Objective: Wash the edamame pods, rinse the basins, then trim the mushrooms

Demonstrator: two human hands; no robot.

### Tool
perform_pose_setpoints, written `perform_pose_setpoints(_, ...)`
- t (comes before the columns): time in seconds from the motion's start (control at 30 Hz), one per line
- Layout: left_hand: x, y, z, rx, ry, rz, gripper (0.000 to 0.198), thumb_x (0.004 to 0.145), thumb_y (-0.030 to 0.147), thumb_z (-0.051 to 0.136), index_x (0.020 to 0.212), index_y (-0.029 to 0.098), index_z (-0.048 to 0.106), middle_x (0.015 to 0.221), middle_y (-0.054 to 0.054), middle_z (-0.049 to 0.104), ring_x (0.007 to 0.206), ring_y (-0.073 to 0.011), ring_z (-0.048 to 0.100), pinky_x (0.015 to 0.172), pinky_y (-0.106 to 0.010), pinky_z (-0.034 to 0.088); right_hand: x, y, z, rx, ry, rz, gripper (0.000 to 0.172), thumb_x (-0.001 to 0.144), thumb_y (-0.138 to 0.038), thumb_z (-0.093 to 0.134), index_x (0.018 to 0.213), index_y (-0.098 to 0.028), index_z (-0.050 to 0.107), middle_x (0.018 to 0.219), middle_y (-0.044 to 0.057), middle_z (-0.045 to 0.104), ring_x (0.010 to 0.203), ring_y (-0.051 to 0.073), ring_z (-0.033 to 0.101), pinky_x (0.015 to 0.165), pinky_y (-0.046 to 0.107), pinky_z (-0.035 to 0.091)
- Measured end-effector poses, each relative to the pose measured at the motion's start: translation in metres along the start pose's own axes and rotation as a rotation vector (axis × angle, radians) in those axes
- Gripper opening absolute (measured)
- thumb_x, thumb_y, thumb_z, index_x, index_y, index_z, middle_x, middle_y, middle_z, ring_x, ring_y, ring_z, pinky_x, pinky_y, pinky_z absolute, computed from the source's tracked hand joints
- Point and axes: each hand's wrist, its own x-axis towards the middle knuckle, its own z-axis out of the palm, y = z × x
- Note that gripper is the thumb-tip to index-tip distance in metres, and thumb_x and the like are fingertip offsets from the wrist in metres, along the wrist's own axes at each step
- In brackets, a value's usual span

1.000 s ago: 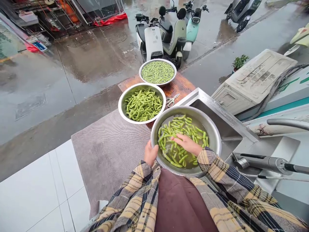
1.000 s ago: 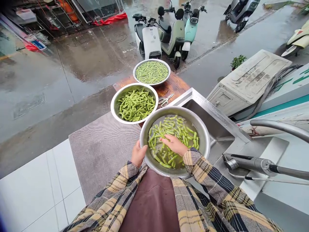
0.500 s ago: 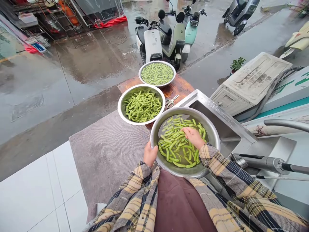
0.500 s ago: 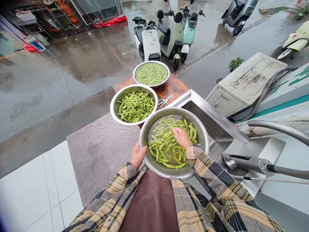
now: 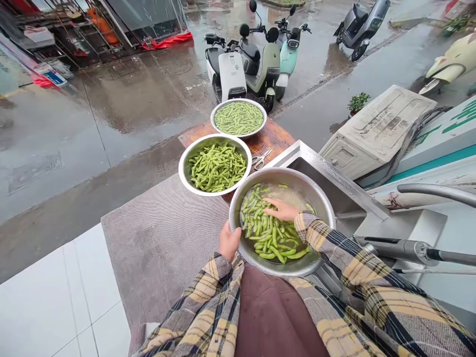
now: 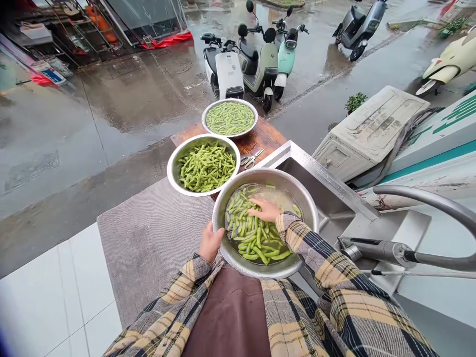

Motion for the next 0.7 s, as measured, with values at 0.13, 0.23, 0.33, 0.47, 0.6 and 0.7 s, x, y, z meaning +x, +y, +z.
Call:
perform_pose_setpoints(0.13, -0.001, 0.002, 0.001, -0.031, -0.002, -0.009, 0.032, 0.067, 0.024, 0.06, 0.098, 0.014, 0.062, 0.088, -0.003, 0.067, 0.079, -0.018, 0.06, 0.075, -0.03, 0.049, -0.022, -0.018, 0.032, 0.013, -0.118, -0.056, 0.075, 0.08, -0.065, 0.059, 0.145, -0.03, 0.045, 0.141, 0.013, 0.049, 0.129, 0.032, 0.047, 0.109, 0.047, 0.034)
perform_pose_setpoints(0.23, -0.001, 0.003, 0.001, -0.032, 0.001, -0.008, 0.029, 0.066, 0.025, 0.062, 0.093, 0.015, 0.062, 0.083, -0.002, 0.066, 0.075, -0.0167, 0.059, 0.072, -0.029, 0.049, -0.042, -0.026, 0.051, 0.01, -0.166, -0.045, 0.08, 0.078, -0.066, 0.062, 0.147, -0.031, 0.04, 0.142, 0.014, 0.044, 0.131, 0.034, 0.043, 0.109, 0.049, 0.033)
perform_pose_setpoints(0.33, -0.001, 0.002, 0.002, -0.036, -0.004, -0.016, 0.029, 0.067, 0.026, 0.061, 0.094, 0.015, 0.061, 0.082, -0.002, 0.066, 0.073, -0.016, 0.059, 0.069, -0.028, 0.049, -0.058, -0.033, 0.065, 0.024, -0.198, -0.033, 0.084, 0.075, -0.064, 0.065, 0.148, -0.033, 0.036, 0.142, 0.015, 0.041, 0.129, 0.035, 0.045, 0.106, 0.047, 0.036)
perform_pose_setpoints(0.47, 0.0, 0.001, 0.003, -0.056, -0.008, -0.004, 0.032, 0.066, 0.025, 0.06, 0.096, 0.015, 0.061, 0.083, -0.002, 0.066, 0.073, -0.0158, 0.058, 0.069, -0.027, 0.048, -0.068, -0.039, 0.079, 0.046, -0.176, -0.005, 0.085, 0.072, -0.056, 0.072, 0.146, -0.034, 0.038, 0.131, 0.013, 0.044, 0.119, 0.032, 0.051, 0.1, 0.044, 0.041)
perform_pose_setpoints(0.6, 0.001, 0.001, 0.002, -0.025, 0.015, -0.016, 0.029, 0.065, 0.026, 0.061, 0.092, 0.015, 0.062, 0.077, 0.0, 0.064, 0.07, -0.0155, 0.057, 0.066, -0.026, 0.046, -0.065, -0.041, 0.088, 0.046, -0.088, 0.043, 0.07, 0.069, -0.043, 0.074, 0.135, -0.032, 0.051, 0.109, 0.007, 0.05, 0.096, 0.026, 0.059, 0.09, 0.042, 0.046)
perform_pose_setpoints(0.7, 0.002, 0.0, 0.001, -0.026, 0.015, -0.009, 0.029, 0.065, 0.026, 0.061, 0.092, 0.015, 0.062, 0.077, 0.0, 0.064, 0.07, -0.0155, 0.058, 0.066, -0.026, 0.046, -0.063, -0.038, 0.087, 0.061, -0.044, 0.042, 0.063, 0.064, -0.031, 0.074, 0.126, -0.028, 0.059, 0.102, 0.006, 0.053, 0.096, 0.026, 0.059, 0.089, 0.041, 0.047)
